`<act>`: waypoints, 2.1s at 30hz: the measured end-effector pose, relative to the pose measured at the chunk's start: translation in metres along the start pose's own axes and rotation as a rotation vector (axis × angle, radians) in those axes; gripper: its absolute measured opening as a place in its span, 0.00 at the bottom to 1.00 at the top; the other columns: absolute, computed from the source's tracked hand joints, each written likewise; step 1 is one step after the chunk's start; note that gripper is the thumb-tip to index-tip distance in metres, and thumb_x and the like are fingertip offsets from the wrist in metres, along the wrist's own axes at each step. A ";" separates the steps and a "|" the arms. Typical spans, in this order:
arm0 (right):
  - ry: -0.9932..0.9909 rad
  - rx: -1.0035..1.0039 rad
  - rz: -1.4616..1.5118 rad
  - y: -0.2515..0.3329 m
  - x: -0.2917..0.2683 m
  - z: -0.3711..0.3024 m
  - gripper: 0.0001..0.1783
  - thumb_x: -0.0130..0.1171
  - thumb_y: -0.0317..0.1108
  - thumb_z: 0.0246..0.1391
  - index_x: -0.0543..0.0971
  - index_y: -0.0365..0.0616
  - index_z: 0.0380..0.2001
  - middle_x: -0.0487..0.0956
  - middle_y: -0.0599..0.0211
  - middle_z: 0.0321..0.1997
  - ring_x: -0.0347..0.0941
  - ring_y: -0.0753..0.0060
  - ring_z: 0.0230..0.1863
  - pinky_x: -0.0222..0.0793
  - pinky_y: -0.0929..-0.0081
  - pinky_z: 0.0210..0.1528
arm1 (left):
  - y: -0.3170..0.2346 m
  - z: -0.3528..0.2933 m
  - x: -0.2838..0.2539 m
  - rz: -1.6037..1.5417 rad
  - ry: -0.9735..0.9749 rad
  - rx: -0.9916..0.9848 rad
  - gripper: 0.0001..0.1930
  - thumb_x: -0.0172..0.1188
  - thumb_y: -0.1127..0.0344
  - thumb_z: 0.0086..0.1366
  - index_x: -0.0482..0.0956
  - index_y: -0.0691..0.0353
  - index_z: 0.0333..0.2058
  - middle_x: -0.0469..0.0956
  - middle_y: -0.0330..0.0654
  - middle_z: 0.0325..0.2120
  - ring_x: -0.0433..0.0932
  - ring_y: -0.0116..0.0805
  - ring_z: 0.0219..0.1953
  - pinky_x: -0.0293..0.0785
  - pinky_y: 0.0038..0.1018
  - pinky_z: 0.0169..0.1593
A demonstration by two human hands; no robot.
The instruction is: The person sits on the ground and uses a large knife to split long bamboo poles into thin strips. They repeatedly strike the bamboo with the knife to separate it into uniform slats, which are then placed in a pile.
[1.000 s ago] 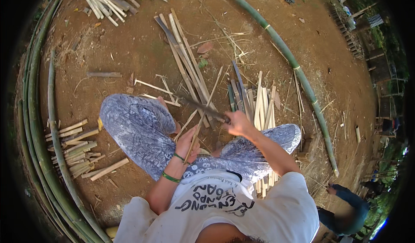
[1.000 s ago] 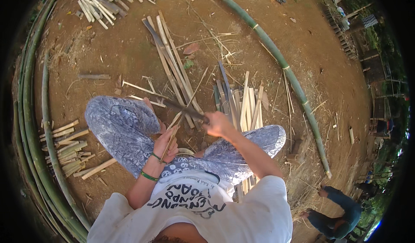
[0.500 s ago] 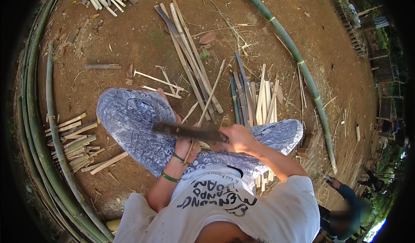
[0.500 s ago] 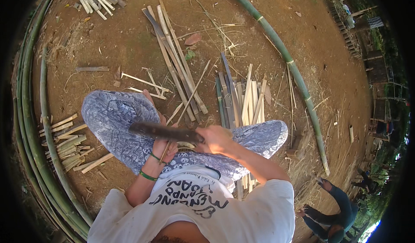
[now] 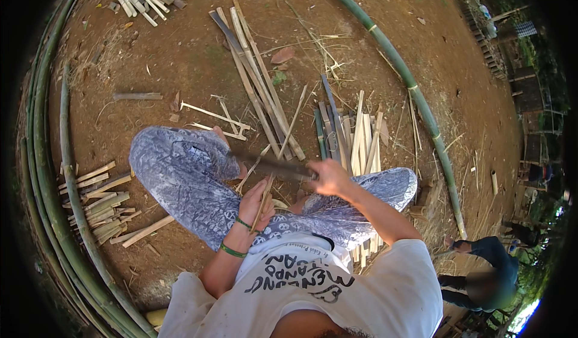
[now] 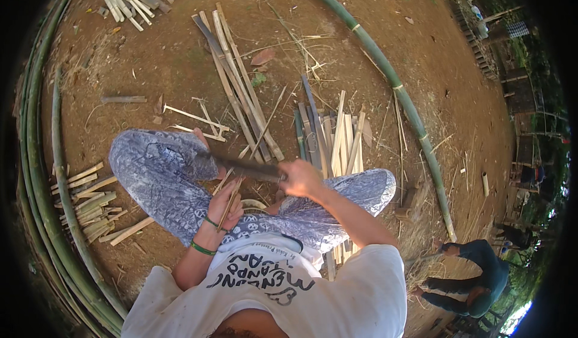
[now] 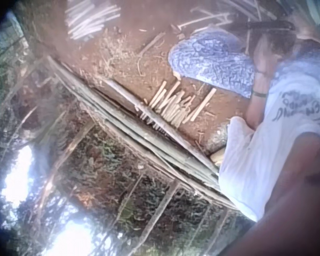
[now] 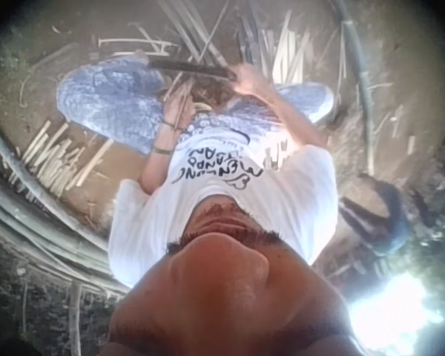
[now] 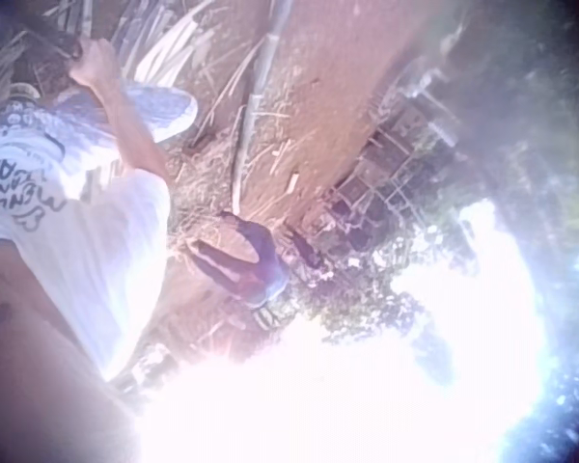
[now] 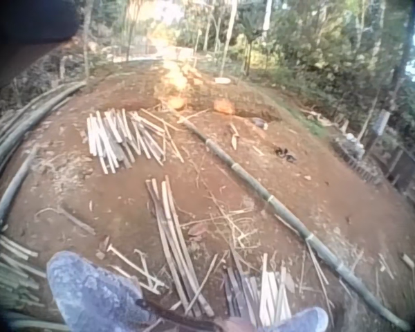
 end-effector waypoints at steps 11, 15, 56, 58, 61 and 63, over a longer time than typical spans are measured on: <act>-0.278 -0.096 -0.002 -0.027 -0.024 0.014 0.17 0.65 0.40 0.42 0.81 0.42 0.35 0.81 0.47 0.26 0.79 0.40 0.32 0.75 0.50 0.39 | -0.007 -0.011 0.027 0.131 0.018 -0.026 0.20 0.42 0.54 0.78 0.69 0.57 0.60 0.57 0.33 0.06 0.54 0.24 0.05 0.50 0.21 0.11; -0.338 -0.073 -0.044 -0.020 -0.050 0.004 0.18 0.66 0.40 0.40 0.80 0.42 0.36 0.82 0.51 0.26 0.79 0.43 0.32 0.76 0.51 0.38 | -0.016 -0.024 0.040 0.185 0.082 0.003 0.20 0.43 0.55 0.78 0.69 0.58 0.60 0.57 0.32 0.06 0.54 0.22 0.05 0.50 0.20 0.11; -0.926 -0.272 -0.365 0.001 -0.292 -0.061 0.16 0.63 0.36 0.38 0.79 0.46 0.35 0.81 0.56 0.25 0.80 0.51 0.28 0.78 0.59 0.34 | -0.049 -0.167 0.032 0.220 0.457 0.259 0.40 0.62 0.55 0.68 0.54 0.67 0.70 0.62 0.32 0.08 0.57 0.21 0.07 0.51 0.25 0.14; -0.944 0.115 -0.243 -0.072 -0.341 -0.057 0.21 0.63 0.42 0.46 0.82 0.47 0.44 0.84 0.49 0.35 0.82 0.48 0.38 0.78 0.54 0.45 | -0.043 -0.174 0.015 0.274 0.423 0.253 0.40 0.64 0.55 0.67 0.55 0.67 0.69 0.63 0.31 0.09 0.59 0.21 0.08 0.53 0.24 0.14; -1.120 0.287 0.045 -0.123 -0.375 -0.062 0.17 0.63 0.43 0.47 0.81 0.40 0.35 0.82 0.46 0.31 0.81 0.46 0.35 0.76 0.54 0.43 | -0.046 -0.179 -0.003 0.362 0.340 0.295 0.39 0.67 0.57 0.65 0.59 0.67 0.68 0.64 0.28 0.11 0.61 0.19 0.10 0.56 0.23 0.15; -1.198 0.162 0.185 -0.115 -0.367 -0.065 0.16 0.63 0.42 0.48 0.79 0.38 0.30 0.80 0.51 0.24 0.78 0.52 0.27 0.73 0.57 0.36 | -0.046 -0.184 0.004 0.409 0.297 0.339 0.37 0.68 0.62 0.64 0.61 0.67 0.67 0.64 0.25 0.13 0.64 0.17 0.13 0.58 0.21 0.17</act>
Point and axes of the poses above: each hand's wrist, its own z-axis towards the middle knuckle, its own x-axis out of the palm, y = z × x, the point moved 10 cm from there along z, towards the middle knuckle
